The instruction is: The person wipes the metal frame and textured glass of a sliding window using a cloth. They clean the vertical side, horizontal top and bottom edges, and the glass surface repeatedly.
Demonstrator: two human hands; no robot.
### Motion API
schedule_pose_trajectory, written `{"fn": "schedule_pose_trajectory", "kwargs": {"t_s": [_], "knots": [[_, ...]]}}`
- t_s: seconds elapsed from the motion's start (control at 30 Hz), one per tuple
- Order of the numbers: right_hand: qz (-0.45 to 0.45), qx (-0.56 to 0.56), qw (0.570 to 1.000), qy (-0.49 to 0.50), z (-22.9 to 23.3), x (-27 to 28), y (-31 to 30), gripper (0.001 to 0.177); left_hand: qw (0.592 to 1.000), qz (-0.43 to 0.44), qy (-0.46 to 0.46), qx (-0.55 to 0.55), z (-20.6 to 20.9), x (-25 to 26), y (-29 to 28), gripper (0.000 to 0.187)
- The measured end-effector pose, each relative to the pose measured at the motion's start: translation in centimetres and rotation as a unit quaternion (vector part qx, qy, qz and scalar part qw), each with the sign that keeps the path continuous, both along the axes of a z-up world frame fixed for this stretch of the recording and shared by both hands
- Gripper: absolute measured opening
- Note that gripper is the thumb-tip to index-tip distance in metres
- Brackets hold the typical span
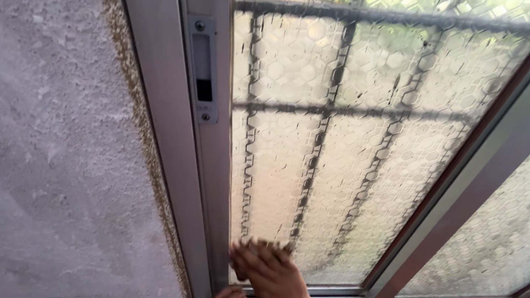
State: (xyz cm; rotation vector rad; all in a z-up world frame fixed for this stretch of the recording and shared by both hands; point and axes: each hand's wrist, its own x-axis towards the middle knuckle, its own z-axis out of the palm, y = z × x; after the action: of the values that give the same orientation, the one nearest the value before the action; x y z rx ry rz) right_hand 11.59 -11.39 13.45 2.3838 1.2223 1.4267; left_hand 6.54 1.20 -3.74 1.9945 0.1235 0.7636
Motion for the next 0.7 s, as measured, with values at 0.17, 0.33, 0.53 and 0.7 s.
{"fn": "schedule_pose_trajectory", "kwargs": {"t_s": [0.17, 0.33, 0.53, 0.7], "knots": [[-0.033, 0.19, 0.981, 0.017, 11.1, 2.7, -3.3, 0.046, 0.992, 0.041, -0.102, 0.059, 8.1, -1.0, -1.4, 0.017], [-0.161, 0.491, 0.85, 0.107, 7.0, 2.8, -8.9, 0.059, 0.992, 0.042, -0.118, 0.021, 11.0, -0.9, -1.5, 0.016], [-0.227, 0.398, 0.873, 0.166, -4.7, -1.0, -9.4, 0.077, 0.992, 0.034, -0.118, -0.007, 13.0, 0.1, -2.4, 0.017], [-0.221, 0.449, 0.853, 0.146, -1.7, -0.7, -8.1, 0.074, 0.995, 0.055, -0.06, -0.056, 14.5, -0.7, -2.6, 0.021]]}}
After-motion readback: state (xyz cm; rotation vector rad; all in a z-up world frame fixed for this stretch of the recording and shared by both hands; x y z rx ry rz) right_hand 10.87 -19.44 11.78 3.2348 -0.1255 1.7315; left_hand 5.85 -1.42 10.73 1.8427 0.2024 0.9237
